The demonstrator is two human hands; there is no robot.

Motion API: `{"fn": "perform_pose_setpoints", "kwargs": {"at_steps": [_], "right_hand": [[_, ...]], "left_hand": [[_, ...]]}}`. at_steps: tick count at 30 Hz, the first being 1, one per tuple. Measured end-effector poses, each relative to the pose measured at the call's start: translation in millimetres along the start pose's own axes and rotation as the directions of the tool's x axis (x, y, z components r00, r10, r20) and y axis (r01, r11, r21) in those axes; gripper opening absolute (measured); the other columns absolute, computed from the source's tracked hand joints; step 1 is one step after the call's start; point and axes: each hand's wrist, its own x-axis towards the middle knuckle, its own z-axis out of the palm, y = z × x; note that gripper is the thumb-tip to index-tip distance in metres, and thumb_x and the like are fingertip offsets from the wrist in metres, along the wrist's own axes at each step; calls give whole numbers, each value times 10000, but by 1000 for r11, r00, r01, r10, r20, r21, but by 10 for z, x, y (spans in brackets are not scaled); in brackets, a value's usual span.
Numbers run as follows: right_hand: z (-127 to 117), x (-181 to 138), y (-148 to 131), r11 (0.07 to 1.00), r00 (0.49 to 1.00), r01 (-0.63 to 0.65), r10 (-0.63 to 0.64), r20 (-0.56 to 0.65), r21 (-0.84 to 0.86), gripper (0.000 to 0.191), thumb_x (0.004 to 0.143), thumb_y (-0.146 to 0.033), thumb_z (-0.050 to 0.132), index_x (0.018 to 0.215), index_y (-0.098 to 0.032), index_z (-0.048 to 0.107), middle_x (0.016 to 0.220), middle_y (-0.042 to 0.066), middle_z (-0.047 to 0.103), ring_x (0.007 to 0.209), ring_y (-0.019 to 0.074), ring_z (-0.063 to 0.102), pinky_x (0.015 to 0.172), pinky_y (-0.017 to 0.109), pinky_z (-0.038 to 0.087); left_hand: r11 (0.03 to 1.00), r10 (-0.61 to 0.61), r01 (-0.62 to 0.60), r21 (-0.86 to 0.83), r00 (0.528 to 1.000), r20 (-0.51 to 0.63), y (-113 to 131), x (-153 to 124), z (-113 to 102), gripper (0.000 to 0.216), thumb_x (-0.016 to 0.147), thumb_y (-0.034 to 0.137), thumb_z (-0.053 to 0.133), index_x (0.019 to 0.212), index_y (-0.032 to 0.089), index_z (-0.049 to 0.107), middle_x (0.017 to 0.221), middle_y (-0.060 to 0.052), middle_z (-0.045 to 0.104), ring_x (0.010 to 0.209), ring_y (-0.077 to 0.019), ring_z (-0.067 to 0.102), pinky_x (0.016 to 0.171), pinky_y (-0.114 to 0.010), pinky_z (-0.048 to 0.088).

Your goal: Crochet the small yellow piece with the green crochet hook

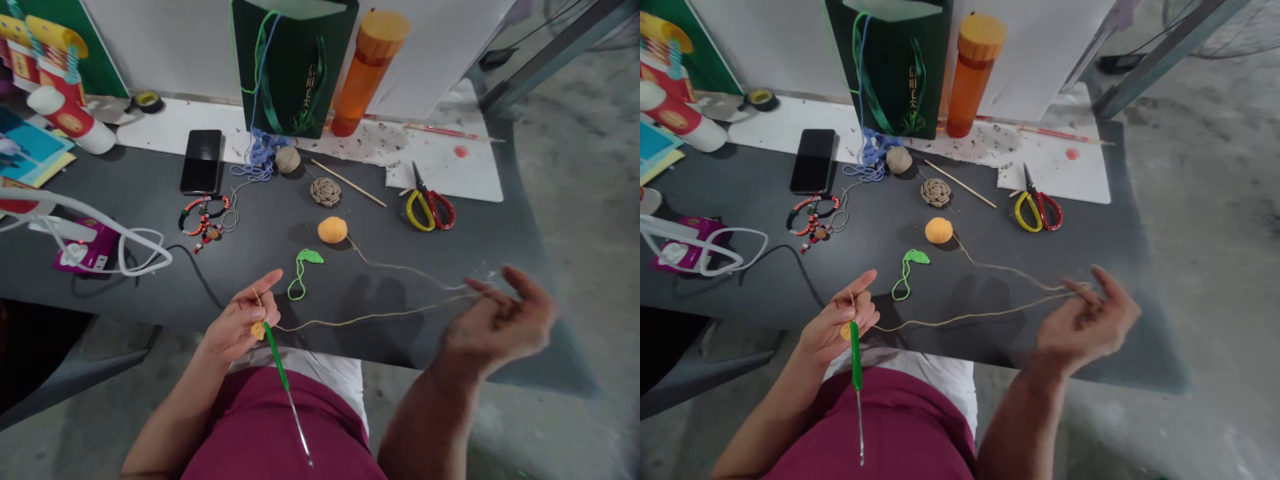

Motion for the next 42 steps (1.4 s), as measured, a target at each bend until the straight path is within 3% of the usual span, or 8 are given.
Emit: {"fn": "perform_pose_setpoints", "kwargs": {"at_steps": [2,5,9,15,20,25,28,42], "right_hand": [[-11,-24,-95,996,973,6,14,229,-84,427,720,-71,487,1024,-176,767,949,154,726,780,266,689,685,418,474],[3,-142,-343,993,935,96,-65,348,-73,338,832,-161,486,1038,-200,751,991,148,722,936,291,663,791,443,479],[119,-325,-663,967,726,255,-213,654,32,215,924,-257,511,934,-247,725,1045,92,727,977,273,624,871,462,451],[444,-339,-812,992,728,120,-105,677,25,372,908,-258,525,1272,-210,584,1144,129,641,729,181,602,746,410,512],[630,-314,-856,992,638,114,-38,769,-46,103,851,-198,555,906,-184,641,1083,115,617,714,159,601,661,340,473],[579,-305,-895,962,585,-234,22,811,143,76,923,-248,517,853,-220,529,732,2,661,567,125,582,631,303,468],[459,-258,-993,896,648,-343,8,761,282,88,948,-290,519,888,-226,516,648,-47,633,530,103,575,593,266,460],[-366,-78,-1280,907,873,-154,-61,484,393,81,872,-233,669,798,-233,638,616,-55,655,465,91,580,454,227,471]], "left_hand": [[1000,-7,7,-5,1000,-4,-19,7,3,436,733,217,838,1165,246,794,586,52,547,514,-65,405,544,-224,354],[1000,-25,25,-10,1000,4,-55,17,23,442,725,225,849,1163,249,798,588,52,543,516,-63,415,533,-220,332],[998,-61,62,-18,998,26,-111,27,45,435,725,238,854,1156,258,800,589,52,539,519,-60,420,531,-210,324],[992,-124,125,-19,991,53,-185,33,50,467,709,253,863,1170,259,790,587,56,533,514,-63,411,520,-209,300],[990,-134,135,-30,991,26,-199,34,85,472,685,249,872,1152,250,798,586,49,547,519,-70,434,529,-210,305],[988,-148,149,-46,989,29,-195,45,130,477,692,229,870,1163,250,796,597,43,563,528,-63,446,538,-207,314],[986,-150,152,-64,988,34,-197,78,171,486,697,217,865,1177,229,790,612,37,571,543,-67,452,553,-215,329],[934,-334,326,-146,942,-36,-279,225,357,621,744,143,809,1345,158,657,729,31,589,535,-57,496,461,-162,383]]}}
